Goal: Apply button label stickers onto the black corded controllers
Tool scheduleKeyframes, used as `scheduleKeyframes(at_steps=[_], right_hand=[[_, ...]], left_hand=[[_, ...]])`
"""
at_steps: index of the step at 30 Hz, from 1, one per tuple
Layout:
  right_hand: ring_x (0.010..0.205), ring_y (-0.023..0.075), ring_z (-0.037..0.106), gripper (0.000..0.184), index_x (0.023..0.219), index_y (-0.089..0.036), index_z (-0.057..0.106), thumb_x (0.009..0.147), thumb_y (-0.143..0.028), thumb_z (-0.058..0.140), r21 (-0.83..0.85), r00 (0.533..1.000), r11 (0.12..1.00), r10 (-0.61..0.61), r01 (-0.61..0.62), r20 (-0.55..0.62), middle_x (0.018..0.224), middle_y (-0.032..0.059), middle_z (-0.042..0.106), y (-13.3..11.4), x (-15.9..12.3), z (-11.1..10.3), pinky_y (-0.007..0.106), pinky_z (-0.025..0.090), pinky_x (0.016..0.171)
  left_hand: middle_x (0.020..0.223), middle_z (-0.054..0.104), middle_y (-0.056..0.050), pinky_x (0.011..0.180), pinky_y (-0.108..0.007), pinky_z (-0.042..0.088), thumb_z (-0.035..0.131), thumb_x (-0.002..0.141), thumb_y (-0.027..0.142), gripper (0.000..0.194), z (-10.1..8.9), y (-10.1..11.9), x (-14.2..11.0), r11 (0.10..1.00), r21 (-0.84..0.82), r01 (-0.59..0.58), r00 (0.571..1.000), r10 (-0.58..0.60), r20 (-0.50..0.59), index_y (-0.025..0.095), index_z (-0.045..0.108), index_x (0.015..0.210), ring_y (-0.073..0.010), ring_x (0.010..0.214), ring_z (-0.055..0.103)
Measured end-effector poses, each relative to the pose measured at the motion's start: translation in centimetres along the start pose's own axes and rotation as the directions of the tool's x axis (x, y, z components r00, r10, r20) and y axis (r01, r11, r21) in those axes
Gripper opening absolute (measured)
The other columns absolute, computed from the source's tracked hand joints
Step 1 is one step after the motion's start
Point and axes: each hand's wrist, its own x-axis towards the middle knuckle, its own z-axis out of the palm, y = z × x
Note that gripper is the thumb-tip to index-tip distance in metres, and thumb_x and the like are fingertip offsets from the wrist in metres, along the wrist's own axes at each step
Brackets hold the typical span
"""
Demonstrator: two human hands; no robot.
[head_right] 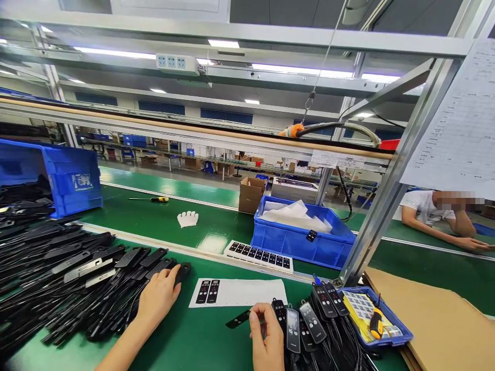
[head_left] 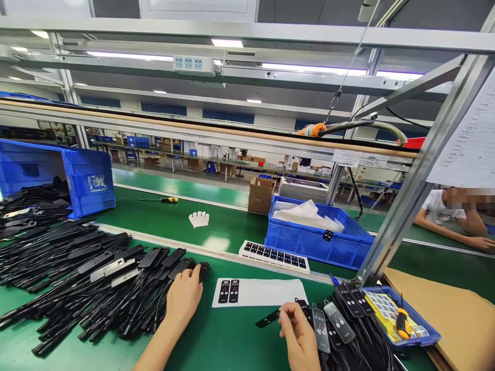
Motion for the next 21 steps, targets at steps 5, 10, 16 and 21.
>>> scheduleKeyframes(at_steps=[5, 10, 16, 21], right_hand=[[0.052, 0.0104, 0.046, 0.034, 0.083, -0.021, 0.057, 0.084, -0.054, 0.054, 0.14, 0.998, 0.988, 0.07, -0.069, 0.0, 0.068, -0.0022, 0.049, -0.4, 0.3, -1.0, 0.022, 0.041, 0.053], [0.053, 0.0103, 0.046, 0.033, 0.085, -0.022, 0.056, 0.086, -0.054, 0.052, 0.14, 0.991, 0.982, 0.12, -0.127, 0.057, 0.072, -0.0019, 0.047, -0.4, 0.4, -1.7, 0.022, 0.042, 0.051], [0.05, 0.0087, 0.045, 0.031, 0.082, -0.021, 0.055, 0.086, -0.052, 0.052, 0.096, 0.982, 0.982, 0.15, -0.161, 0.111, 0.068, -0.003, 0.046, -0.8, 0.5, -2.0, 0.02, 0.04, 0.047], [0.047, 0.0069, 0.042, 0.031, 0.082, -0.02, 0.057, 0.083, -0.051, 0.058, 0.058, 0.973, 0.98, 0.181, -0.191, 0.142, 0.068, -0.0029, 0.049, -0.9, 0.4, -2.0, 0.019, 0.037, 0.044]], left_hand=[[0.101, 0.052, -0.009, 0.076, -0.035, 0.048, 0.048, 0.079, 0.03, 0.047, -0.9, 2.2, -0.9, 0.79, -0.613, -0.011, 0.999, -0.022, -0.047, 0.011, 0.049, 0.122, -0.0228, 0.088, 0.058], [0.075, 0.052, 0.001, 0.043, -0.022, 0.035, 0.06, 0.072, 0.05, 0.042, -1.7, 7.0, -4.5, 0.086, -0.871, 0.484, 0.848, 0.198, 0.492, 0.017, 0.05, 0.096, -0.0083, 0.049, 0.043], [0.081, 0.062, -0.002, 0.059, -0.021, 0.044, 0.076, 0.065, 0.033, 0.047, -1.4, 9.7, -8.5, -0.198, -0.59, 0.783, 0.602, 0.48, 0.638, 0.016, 0.046, 0.098, -0.0096, 0.066, 0.058], [0.086, 0.064, -0.004, 0.064, -0.027, 0.05, 0.078, 0.065, 0.035, 0.06, -1.6, 9.9, -9.4, -0.146, -0.609, 0.78, 0.583, 0.525, 0.621, 0.018, 0.041, 0.109, -0.0159, 0.073, 0.065]])
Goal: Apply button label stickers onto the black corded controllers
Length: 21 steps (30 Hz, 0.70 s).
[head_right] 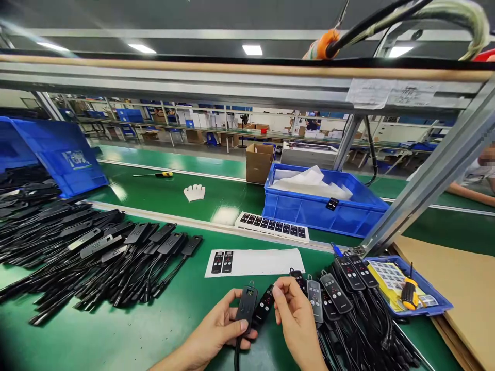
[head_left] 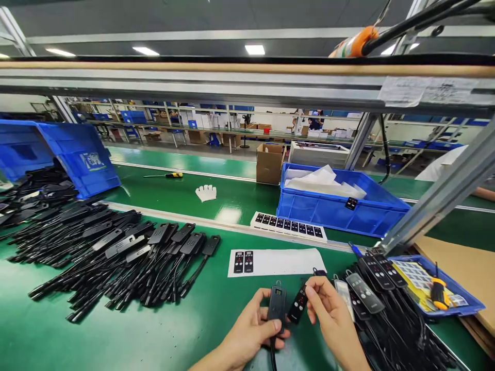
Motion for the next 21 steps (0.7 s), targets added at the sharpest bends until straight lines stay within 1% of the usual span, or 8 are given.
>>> scheduleKeyframes(at_steps=[2, 4, 8, 12, 16, 21], right_hand=[[0.046, 0.0069, 0.041, 0.032, 0.082, -0.019, 0.059, 0.082, -0.051, 0.059, -0.012, 0.999, 0.999, 0.034, -0.034, 0.036, 0.066, -0.0026, 0.049, 0.2, -0.1, 0.1, 0.019, 0.035, 0.042], [0.047, 0.0078, 0.042, 0.032, 0.081, -0.018, 0.061, 0.081, -0.05, 0.06, -0.039, 0.997, 0.998, 0.056, -0.054, 0.054, 0.064, -0.002, 0.05, 0.4, -0.2, 0.1, 0.019, 0.034, 0.042], [0.054, 0.0108, 0.047, 0.031, 0.081, -0.018, 0.063, 0.081, -0.048, 0.062, -0.108, 0.998, 0.993, 0.05, -0.045, 0.044, 0.066, 0.0007, 0.055, 0.9, -0.5, 0.4, 0.019, 0.038, 0.044], [0.059, 0.0141, 0.054, 0.029, 0.084, -0.017, 0.063, 0.083, -0.047, 0.06, -0.121, 0.997, 0.992, 0.052, -0.045, 0.059, 0.068, 0.0024, 0.058, 1.2, -1.0, 0.7, 0.021, 0.044, 0.049], [0.063, 0.0158, 0.058, 0.027, 0.084, -0.017, 0.063, 0.083, -0.045, 0.06, -0.135, 0.997, 0.99, 0.038, -0.03, 0.061, 0.07, 0.0034, 0.061, 1.2, -1.1, 0.8, 0.023, 0.049, 0.055], [0.063, 0.0153, 0.058, 0.026, 0.083, -0.018, 0.063, 0.083, -0.044, 0.061, -0.161, 0.998, 0.987, 0.032, -0.023, 0.053, 0.07, 0.0029, 0.061, 1.1, -1.1, 0.7, 0.023, 0.049, 0.055]], left_hand=[[0.083, 0.063, -0.002, 0.06, -0.027, 0.051, 0.077, 0.066, 0.039, 0.063, 0.2, 0.0, -0.1, 0.999, 0.033, 0.01, 1.0, -0.01, 0.001, 0.02, 0.041, 0.113, -0.0161, 0.069, 0.065], [0.082, 0.062, -0.001, 0.06, -0.027, 0.051, 0.076, 0.067, 0.04, 0.064, 0.4, 0.0, -0.1, 0.999, 0.036, 0.021, 1.0, -0.022, 0.017, 0.021, 0.04, 0.116, -0.0165, 0.068, 0.067], [0.079, 0.064, -0.002, 0.065, -0.028, 0.052, 0.079, 0.063, 0.029, 0.065, 0.6, 0.0, -0.3, 0.999, 0.018, 0.044, 0.996, -0.045, 0.08, 0.02, 0.042, 0.116, -0.0208, 0.074, 0.069], [0.088, 0.067, -0.007, 0.073, -0.031, 0.052, 0.078, 0.06, 0.019, 0.069, 0.9, 0.3, -0.6, 0.998, -0.01, 0.069, 0.99, -0.067, 0.126, 0.019, 0.042, 0.118, -0.023, 0.082, 0.069], [0.093, 0.068, -0.009, 0.079, -0.036, 0.051, 0.076, 0.061, 0.017, 0.067, 1.1, 0.6, -0.8, 0.996, -0.032, 0.08, 0.986, -0.074, 0.152, 0.019, 0.043, 0.119, -0.0241, 0.086, 0.069], [0.092, 0.068, -0.009, 0.085, -0.043, 0.049, 0.075, 0.065, 0.02, 0.066, 1.0, 0.6, -0.8, 0.996, -0.018, 0.084, 0.983, -0.079, 0.165, 0.019, 0.042, 0.122, -0.0258, 0.09, 0.068]])
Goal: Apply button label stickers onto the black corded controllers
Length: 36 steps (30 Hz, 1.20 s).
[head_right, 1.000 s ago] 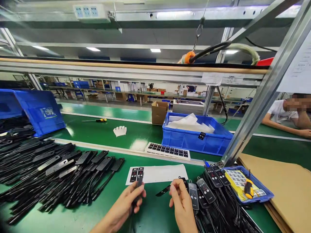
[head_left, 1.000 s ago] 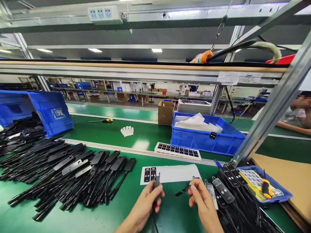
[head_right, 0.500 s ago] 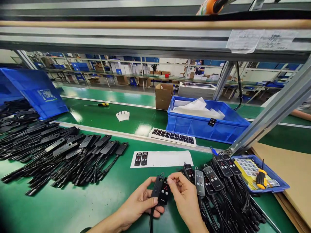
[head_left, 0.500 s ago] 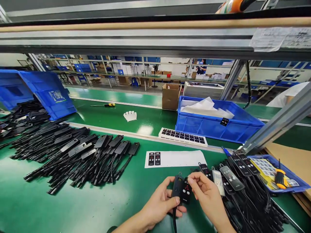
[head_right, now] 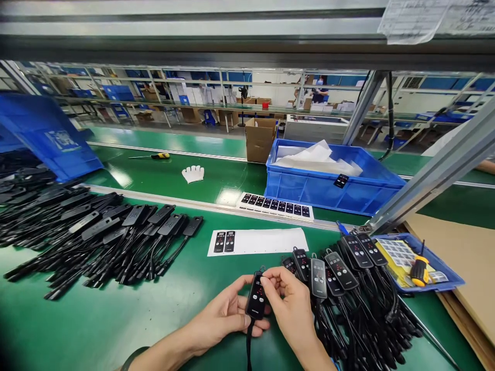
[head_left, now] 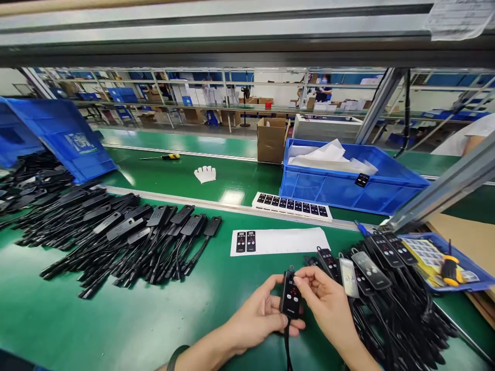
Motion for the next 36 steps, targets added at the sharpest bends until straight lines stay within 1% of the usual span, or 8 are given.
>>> scheduleKeyframes(at_steps=[5, 18, 23, 26, 29, 32, 34, 36], right_hand=[[0.061, 0.0153, 0.057, 0.028, 0.084, -0.017, 0.063, 0.081, -0.045, 0.063, 0.025, 0.999, 0.999, 0.032, -0.031, -0.017, 0.069, 0.0027, 0.06, -0.1, -0.2, 0.2, 0.023, 0.049, 0.052], [0.057, 0.0142, 0.055, 0.028, 0.082, -0.017, 0.064, 0.078, -0.045, 0.064, 0.016, 0.996, 0.998, 0.066, -0.065, -0.061, 0.066, 0.0024, 0.058, 0.1, -0.3, 0.4, 0.022, 0.05, 0.048], [0.054, 0.0118, 0.052, 0.033, 0.102, -0.019, 0.059, 0.079, -0.041, 0.065, -0.01, 0.994, 0.999, 0.032, -0.033, -0.101, 0.065, -0.0022, 0.051, 0.4, -0.2, 0.4, 0.02, 0.048, 0.046], [0.055, 0.0124, 0.052, 0.034, 0.104, -0.02, 0.057, 0.079, -0.042, 0.063, -0.045, 0.996, 0.999, 0.014, -0.018, -0.09, 0.071, -0.0017, 0.05, 0.7, 0.0, 0.4, 0.021, 0.049, 0.046], [0.065, 0.0163, 0.058, 0.035, 0.107, -0.021, 0.059, 0.078, -0.041, 0.062, -0.06, 0.999, 0.998, 0.008, -0.01, -0.033, 0.081, 0.0027, 0.057, 1.1, 0.1, 0.8, 0.026, 0.053, 0.054], [0.088, 0.0231, 0.064, 0.041, 0.113, -0.022, 0.059, 0.075, -0.036, 0.064, -0.076, 0.998, 0.997, -0.023, 0.027, 0.051, 0.101, 0.008, 0.065, 1.5, -0.1, 1.6, 0.032, 0.056, 0.072], [0.104, 0.0266, 0.061, 0.052, 0.12, -0.022, 0.057, 0.07, -0.03, 0.067, -0.074, 0.993, 0.996, -0.05, 0.057, 0.105, 0.114, 0.0097, 0.064, 1.8, -0.5, 2.2, 0.035, 0.054, 0.084], [0.108, 0.0275, 0.06, 0.072, 0.133, -0.024, 0.048, 0.065, -0.027, 0.071, -0.012, 0.986, 1.0, -0.02, 0.022, 0.166, 0.125, 0.0102, 0.059, 2.1, -0.8, 2.6, 0.035, 0.054, 0.084]], left_hand=[[0.093, 0.067, -0.009, 0.085, -0.043, 0.05, 0.073, 0.071, 0.029, 0.063, -0.1, -0.4, 0.1, 0.999, 0.034, -0.026, 1.0, 0.025, 0.005, 0.02, 0.04, 0.124, -0.0261, 0.091, 0.068], [0.089, 0.065, -0.006, 0.083, -0.039, 0.051, 0.069, 0.077, 0.035, 0.057, 0.0, -0.5, 0.0, 0.986, 0.15, -0.076, 0.997, 0.073, 0.029, 0.021, 0.039, 0.124, -0.0242, 0.091, 0.068], [0.082, 0.064, -0.003, 0.075, -0.031, 0.052, 0.071, 0.075, 0.033, 0.053, 0.0, -0.6, 0.1, 0.987, 0.136, -0.089, 0.996, 0.087, 0.022, 0.02, 0.042, 0.117, -0.0191, 0.079, 0.069], [0.087, 0.066, -0.004, 0.072, -0.03, 0.053, 0.073, 0.071, 0.029, 0.053, 0.0, -0.5, 0.2, 0.993, 0.084, -0.085, 0.996, 0.084, 0.02, 0.02, 0.042, 0.113, -0.0194, 0.076, 0.07], [0.084, 0.067, -0.006, 0.069, -0.032, 0.054, 0.069, 0.072, 0.03, 0.047, -0.2, -0.5, 0.4, 0.997, 0.012, -0.071, 0.997, 0.071, -0.001, 0.019, 0.043, 0.11, -0.0216, 0.073, 0.07], [0.081, 0.068, -0.008, 0.062, -0.03, 0.053, 0.059, 0.081, 0.043, 0.038, -0.9, -0.9, 0.9, 0.994, -0.059, -0.097, 0.995, 0.096, -0.007, 0.018, 0.046, 0.107, -0.0205, 0.066, 0.069], [0.08, 0.067, -0.007, 0.056, -0.028, 0.051, 0.056, 0.082, 0.049, 0.039, -1.3, -1.1, 1.3, 0.988, -0.098, -0.119, 0.993, 0.118, -0.009, 0.019, 0.047, 0.106, -0.0177, 0.059, 0.067], [0.08, 0.067, -0.005, 0.057, -0.026, 0.05, 0.059, 0.082, 0.048, 0.04, -1.5, -1.2, 1.5, 0.981, -0.132, -0.144, 0.989, 0.141, -0.034, 0.02, 0.047, 0.108, -0.0161, 0.059, 0.065]])
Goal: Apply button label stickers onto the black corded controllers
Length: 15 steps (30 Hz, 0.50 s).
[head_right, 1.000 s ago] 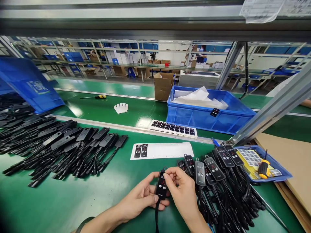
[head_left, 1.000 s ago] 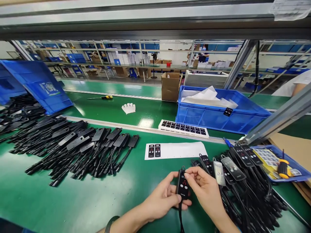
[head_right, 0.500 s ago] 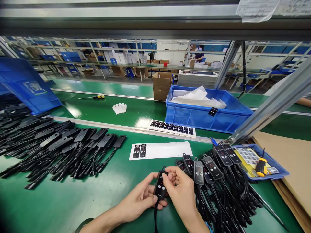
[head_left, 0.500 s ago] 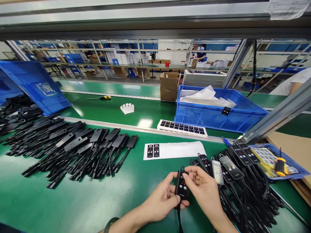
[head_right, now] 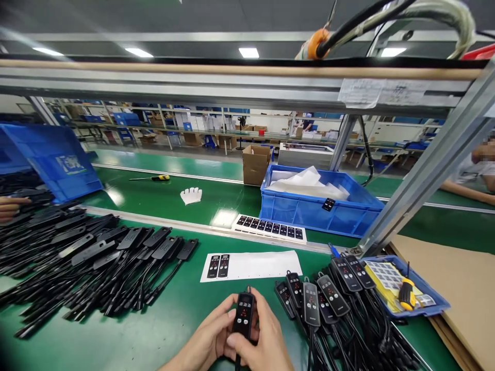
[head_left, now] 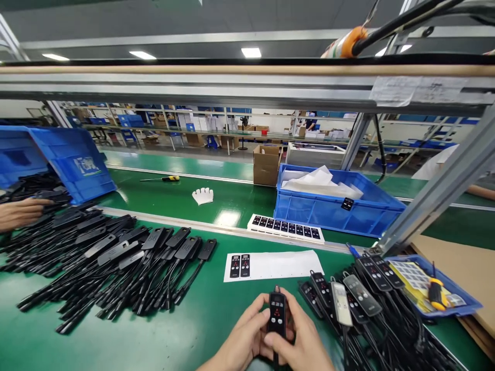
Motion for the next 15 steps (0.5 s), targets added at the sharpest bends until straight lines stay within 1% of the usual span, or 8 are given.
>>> scheduleKeyframes(at_steps=[2, 3, 4, 7, 9, 11, 13, 15], right_hand=[[0.102, 0.026, 0.064, 0.084, 0.142, -0.027, 0.036, 0.066, -0.029, 0.072, 0.107, 0.998, 0.993, 0.052, -0.057, 0.043, 0.134, 0.0102, 0.053, 0.3, -0.2, 0.3, 0.033, 0.058, 0.075], [0.1, 0.0249, 0.065, 0.083, 0.144, -0.027, 0.033, 0.07, -0.033, 0.069, 0.133, 0.997, 0.989, 0.06, -0.066, 0.047, 0.135, 0.01, 0.052, 0.5, -0.2, 0.3, 0.032, 0.058, 0.073], [0.1, 0.0243, 0.065, 0.076, 0.144, -0.027, 0.034, 0.075, -0.037, 0.065, 0.128, 0.998, 0.99, 0.051, -0.055, 0.036, 0.136, 0.0095, 0.052, 0.7, -0.2, 0.2, 0.032, 0.057, 0.076], [0.111, 0.0246, 0.06, 0.054, 0.138, -0.027, 0.046, 0.087, -0.044, 0.051, -0.005, 0.999, 1.0, -0.019, 0.019, -0.027, 0.129, 0.0073, 0.059, 1.5, -0.3, 0.2, 0.034, 0.051, 0.092], [0.113, 0.0255, 0.059, 0.049, 0.133, -0.029, 0.052, 0.088, -0.047, 0.049, -0.073, 0.989, 0.996, -0.055, 0.045, -0.138, 0.124, 0.0059, 0.062, 2.0, -0.4, 0.5, 0.034, 0.05, 0.093], [0.11, 0.0262, 0.06, 0.045, 0.129, -0.03, 0.056, 0.088, -0.047, 0.048, -0.12, 0.961, 0.99, -0.096, 0.067, -0.261, 0.122, 0.0049, 0.064, 2.4, -0.6, 1.1, 0.033, 0.051, 0.092], [0.11, 0.0256, 0.061, 0.041, 0.127, -0.031, 0.057, 0.091, -0.044, 0.045, -0.167, 0.937, 0.981, -0.146, 0.096, -0.317, 0.122, 0.004, 0.064, 2.8, -0.5, 1.6, 0.033, 0.051, 0.092], [0.107, 0.0246, 0.062, 0.042, 0.133, -0.031, 0.051, 0.093, -0.039, 0.042, -0.231, 0.935, 0.961, -0.217, 0.153, -0.282, 0.121, 0.0043, 0.064, 3.0, -0.3, 1.8, 0.032, 0.052, 0.089]], left_hand=[[0.08, 0.066, -0.004, 0.061, -0.026, 0.05, 0.063, 0.08, 0.046, 0.044, 0.0, 0.0, 0.0, 1.0, -0.021, -0.01, 0.999, 0.009, -0.033, 0.021, 0.047, 0.113, -0.0166, 0.066, 0.066], [0.08, 0.066, -0.004, 0.064, -0.027, 0.05, 0.064, 0.079, 0.046, 0.048, 0.0, 0.1, 0.0, 1.0, -0.014, -0.012, 0.999, 0.011, -0.047, 0.021, 0.045, 0.116, -0.017, 0.069, 0.066], [0.079, 0.065, -0.003, 0.065, -0.027, 0.05, 0.065, 0.079, 0.049, 0.053, 0.0, 0.1, -0.1, 1.0, 0.008, -0.009, 0.999, 0.009, -0.053, 0.021, 0.044, 0.119, -0.0174, 0.069, 0.066], [0.075, 0.063, -0.001, 0.062, -0.027, 0.051, 0.062, 0.078, 0.058, 0.063, -0.2, -0.2, -0.1, 0.985, 0.171, -0.025, 0.998, 0.034, -0.048, 0.021, 0.04, 0.124, -0.0166, 0.062, 0.065], [0.073, 0.06, 0.0, 0.057, -0.026, 0.05, 0.059, 0.078, 0.061, 0.064, -0.6, -0.7, 0.0, 0.953, 0.298, -0.056, 0.995, 0.077, -0.058, 0.022, 0.039, 0.126, -0.0151, 0.058, 0.063], [0.073, 0.059, 0.0, 0.054, -0.024, 0.049, 0.058, 0.078, 0.062, 0.065, -0.9, -1.1, 0.2, 0.924, 0.376, -0.075, 0.991, 0.112, -0.077, 0.023, 0.039, 0.127, -0.0143, 0.058, 0.062], [0.076, 0.059, -0.001, 0.054, -0.025, 0.05, 0.059, 0.077, 0.063, 0.067, -1.0, -1.2, 0.3, 0.925, 0.375, -0.066, 0.991, 0.104, -0.08, 0.024, 0.04, 0.127, -0.0144, 0.058, 0.061], [0.083, 0.062, -0.002, 0.057, -0.027, 0.051, 0.062, 0.074, 0.062, 0.068, -0.9, -1.0, 0.4, 0.949, 0.312, -0.052, 0.994, 0.08, -0.077, 0.024, 0.041, 0.126, -0.0154, 0.061, 0.062]])
